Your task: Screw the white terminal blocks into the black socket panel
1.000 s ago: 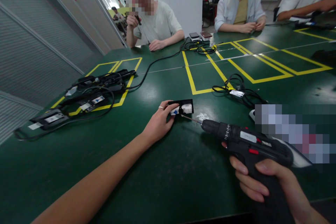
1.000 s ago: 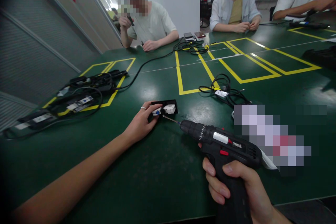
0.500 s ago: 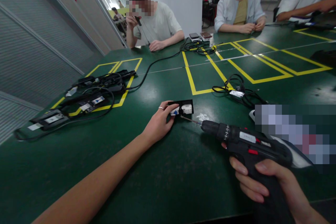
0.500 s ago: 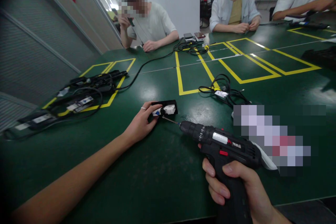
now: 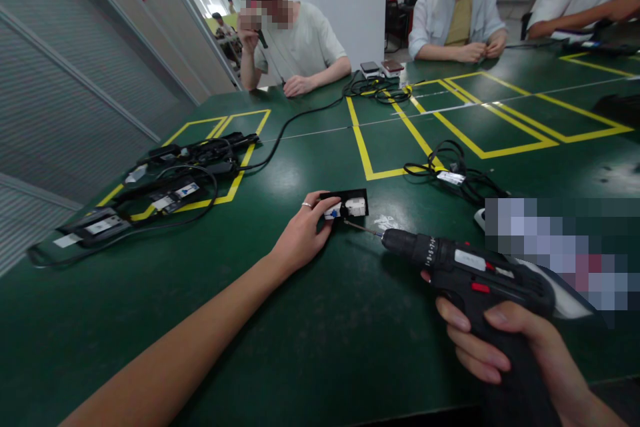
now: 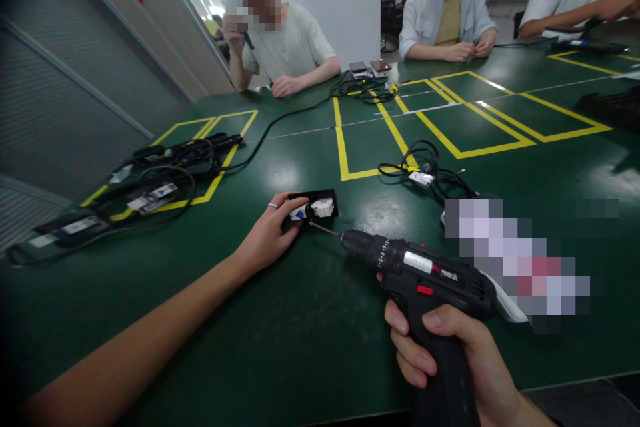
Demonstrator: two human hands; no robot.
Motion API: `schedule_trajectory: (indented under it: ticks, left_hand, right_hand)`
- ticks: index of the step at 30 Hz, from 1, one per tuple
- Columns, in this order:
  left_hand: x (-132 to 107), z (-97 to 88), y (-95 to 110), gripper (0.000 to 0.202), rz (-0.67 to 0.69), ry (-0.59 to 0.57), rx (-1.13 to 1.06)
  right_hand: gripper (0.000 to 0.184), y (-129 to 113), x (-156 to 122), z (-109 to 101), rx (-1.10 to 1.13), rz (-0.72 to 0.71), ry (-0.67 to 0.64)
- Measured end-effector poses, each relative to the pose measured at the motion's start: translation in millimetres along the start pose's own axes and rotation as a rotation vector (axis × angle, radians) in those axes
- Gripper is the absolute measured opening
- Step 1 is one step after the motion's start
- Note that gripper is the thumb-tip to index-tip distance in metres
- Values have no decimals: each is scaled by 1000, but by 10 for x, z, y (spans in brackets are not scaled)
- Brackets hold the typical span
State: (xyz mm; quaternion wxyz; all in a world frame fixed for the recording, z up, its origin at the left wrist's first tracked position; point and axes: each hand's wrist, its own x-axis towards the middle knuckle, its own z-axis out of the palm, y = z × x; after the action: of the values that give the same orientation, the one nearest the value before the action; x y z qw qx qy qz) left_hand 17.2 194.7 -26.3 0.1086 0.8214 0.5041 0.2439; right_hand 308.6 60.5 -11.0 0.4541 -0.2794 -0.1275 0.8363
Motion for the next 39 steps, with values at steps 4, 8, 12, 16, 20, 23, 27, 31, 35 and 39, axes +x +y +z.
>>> schedule_trajectory:
  ticks: [4, 8, 12, 16, 20, 23, 27, 31, 35, 39]
  left_hand:
    - [6, 8, -4, 43, -2, 13, 2]
    - [12, 2, 2, 44, 9, 7, -11]
    - [11, -3, 2, 44, 9, 5, -11]
    - [9, -3, 2, 45, 14, 4, -19]
    - [7, -5, 3, 45, 8, -1, -16]
    - [7, -4, 4, 44, 6, 2, -8]
    - [7, 2, -3, 45, 4, 2, 2]
    - [8, 13, -15, 45, 10, 0, 3]
    - [5, 19, -24, 44, 17, 9, 0]
    - [0, 31, -42, 44, 35, 27, 2]
  right_hand:
    - [49, 3, 1, 2, 18, 17, 15]
    - [48, 10, -4, 14, 14, 7, 31]
    - [48, 6, -10, 31, 18, 14, 40]
    - [49, 0, -6, 29, 10, 6, 45]
    - [49, 3, 1, 30, -1, -2, 43]
    - [48, 1, 2, 41, -6, -5, 48]
    - [50, -4, 2, 43, 4, 8, 37]
    - [48, 0, 6, 16, 19, 10, 8]
    - [45, 1, 16, -13, 15, 7, -43]
    - [43, 0, 22, -29, 17, 10, -56]
